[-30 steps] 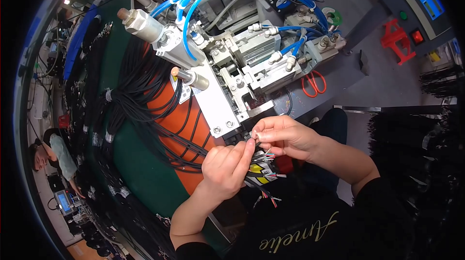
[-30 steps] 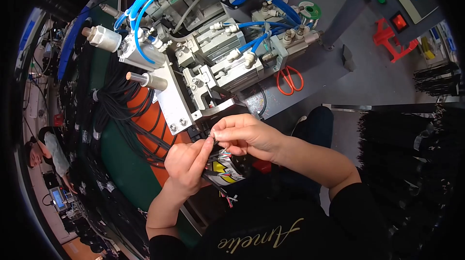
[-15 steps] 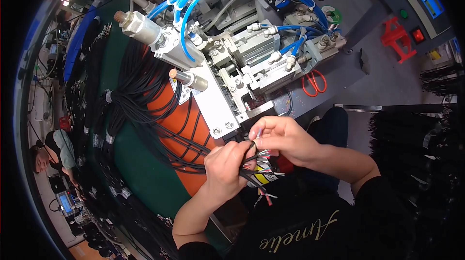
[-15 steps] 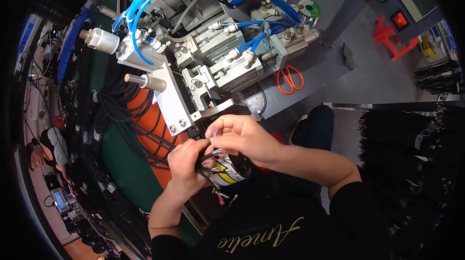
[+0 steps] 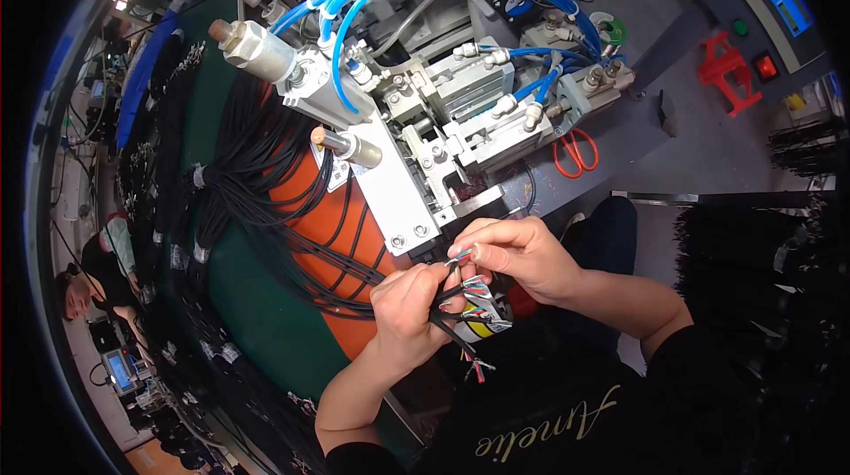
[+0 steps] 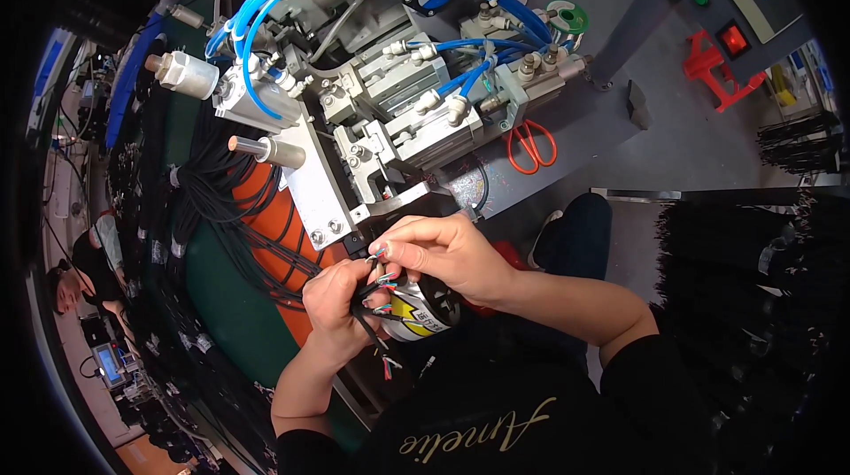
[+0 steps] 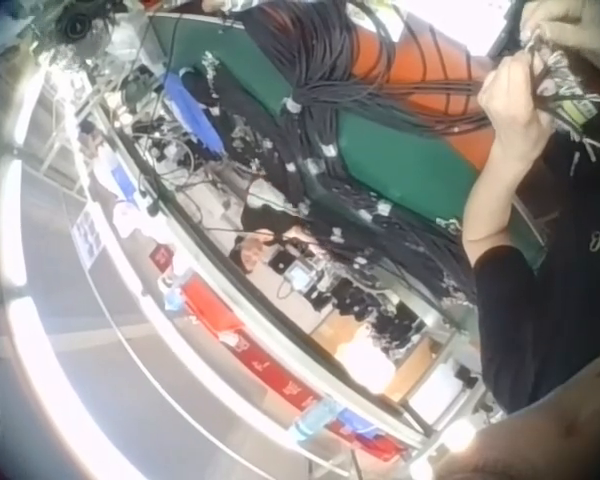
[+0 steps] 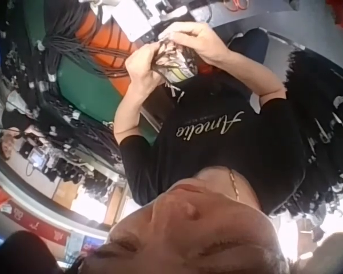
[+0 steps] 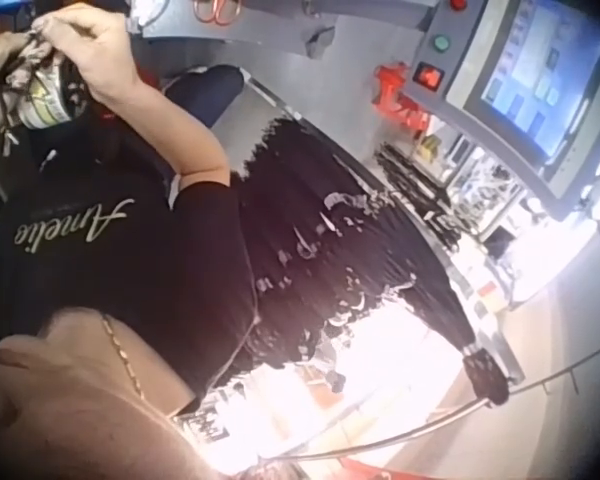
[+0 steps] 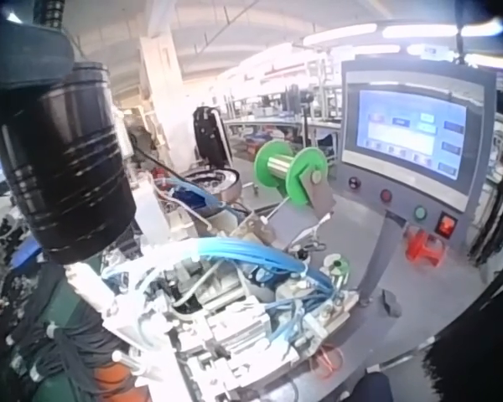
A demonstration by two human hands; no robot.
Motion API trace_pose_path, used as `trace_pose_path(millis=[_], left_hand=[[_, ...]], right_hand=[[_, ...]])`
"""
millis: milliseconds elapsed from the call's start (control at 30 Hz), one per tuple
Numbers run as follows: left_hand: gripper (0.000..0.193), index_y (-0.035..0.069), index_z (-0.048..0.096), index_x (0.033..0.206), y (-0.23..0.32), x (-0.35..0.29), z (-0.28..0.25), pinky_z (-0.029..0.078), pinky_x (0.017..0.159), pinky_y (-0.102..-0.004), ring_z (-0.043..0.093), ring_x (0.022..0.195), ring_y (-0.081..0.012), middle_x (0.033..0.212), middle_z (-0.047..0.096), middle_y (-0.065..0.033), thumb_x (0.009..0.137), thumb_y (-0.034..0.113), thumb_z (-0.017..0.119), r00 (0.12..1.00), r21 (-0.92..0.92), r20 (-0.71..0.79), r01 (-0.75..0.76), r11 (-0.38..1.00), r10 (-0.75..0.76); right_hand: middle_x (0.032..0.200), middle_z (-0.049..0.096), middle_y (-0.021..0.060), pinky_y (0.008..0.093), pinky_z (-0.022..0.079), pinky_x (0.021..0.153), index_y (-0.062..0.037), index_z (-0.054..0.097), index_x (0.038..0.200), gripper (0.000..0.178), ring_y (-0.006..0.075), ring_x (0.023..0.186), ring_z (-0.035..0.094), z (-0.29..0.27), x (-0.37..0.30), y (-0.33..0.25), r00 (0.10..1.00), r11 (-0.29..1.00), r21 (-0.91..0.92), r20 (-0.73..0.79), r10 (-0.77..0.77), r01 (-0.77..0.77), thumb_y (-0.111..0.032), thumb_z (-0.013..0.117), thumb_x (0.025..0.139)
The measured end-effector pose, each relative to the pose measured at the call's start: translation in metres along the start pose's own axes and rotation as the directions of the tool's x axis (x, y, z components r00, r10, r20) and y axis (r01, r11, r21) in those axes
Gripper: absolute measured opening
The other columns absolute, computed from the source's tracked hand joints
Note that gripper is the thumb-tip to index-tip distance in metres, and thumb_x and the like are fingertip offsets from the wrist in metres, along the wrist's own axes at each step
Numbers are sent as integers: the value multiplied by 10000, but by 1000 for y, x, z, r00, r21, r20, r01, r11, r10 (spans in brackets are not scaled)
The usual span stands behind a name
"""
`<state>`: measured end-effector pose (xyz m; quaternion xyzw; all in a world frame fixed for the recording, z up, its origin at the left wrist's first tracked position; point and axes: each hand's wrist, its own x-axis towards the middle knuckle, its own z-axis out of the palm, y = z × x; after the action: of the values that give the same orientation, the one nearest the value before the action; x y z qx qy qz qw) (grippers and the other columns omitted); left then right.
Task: Assembling and processing electrical wiring bundles using an industrial machine and hanging the finished harnesses.
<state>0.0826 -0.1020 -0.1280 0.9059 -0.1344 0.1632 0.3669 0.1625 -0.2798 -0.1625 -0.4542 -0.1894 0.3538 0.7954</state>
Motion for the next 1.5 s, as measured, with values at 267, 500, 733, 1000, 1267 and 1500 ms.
trace_pose_path(millis=[267, 500, 733, 1000, 1267, 1500], left_hand=[[224, 4, 593, 923, 0, 0, -1, 451, 508, -355, 615, 573, -271, 701, 607, -111, 778, 88, 742, 997, -97, 37, 68, 993, -64], [248, 5, 627, 993, 8, -5, -5, 455, 563, -334, 589, 579, -239, 727, 591, -79, 763, 76, 688, 983, 204, 182, -32, 979, -6], [457, -7, 631, 1137, 12, -4, -5, 464, 635, -337, 575, 656, -230, 814, 564, -76, 690, 85, 659, 978, 401, 206, -56, 914, -31], [540, -11, 616, 1206, 10, -8, -8, 472, 666, -354, 577, 769, -252, 940, 548, -103, 672, 61, 659, 976, 307, 196, 32, 951, -96], [520, -14, 617, 1215, 13, 0, -11, 463, 636, -339, 553, 744, -232, 877, 507, -83, 701, 60, 635, 962, 357, 268, -54, 933, -47], [469, -31, 617, 1210, 21, 10, -11, 454, 610, -325, 531, 714, -207, 837, 476, -72, 751, 61, 591, 930, 467, 367, -168, 868, -17]], right_hand=[[1050, 646, 124, 233, 494, 609, 59, 668, 1104, 193, 121, 765, 634, -7, 5, -7, 985, 974, 156, 61, 159, -167, -8, 599, 937], [945, 660, 89, 256, 481, 539, 29, 677, 967, 117, 119, 680, 640, -9, 9, -13, 983, 788, -587, 99, -155, 183, -29, 671, 865], [747, 510, 86, 359, 485, 515, -30, 575, 778, 114, 258, 605, 598, -4, 10, -12, 904, 143, -929, 284, -319, 342, -90, 671, 772], [773, 514, 80, 352, 487, 539, -31, 578, 807, 115, 247, 641, 609, -4, 7, -6, 908, 194, -926, 247, -339, 324, -103, 666, 789], [799, 577, 64, 339, 498, 566, -28, 626, 834, 93, 233, 633, 620, 0, 5, -5, 888, 102, -948, 241, -392, 302, -72, 668, 764], [749, 539, 51, 328, 486, 553, -28, 636, 836, 152, 212, 601, 599, -1, 8, -14, 925, -35, -950, 311, -217, 311, -76, 660, 693]])
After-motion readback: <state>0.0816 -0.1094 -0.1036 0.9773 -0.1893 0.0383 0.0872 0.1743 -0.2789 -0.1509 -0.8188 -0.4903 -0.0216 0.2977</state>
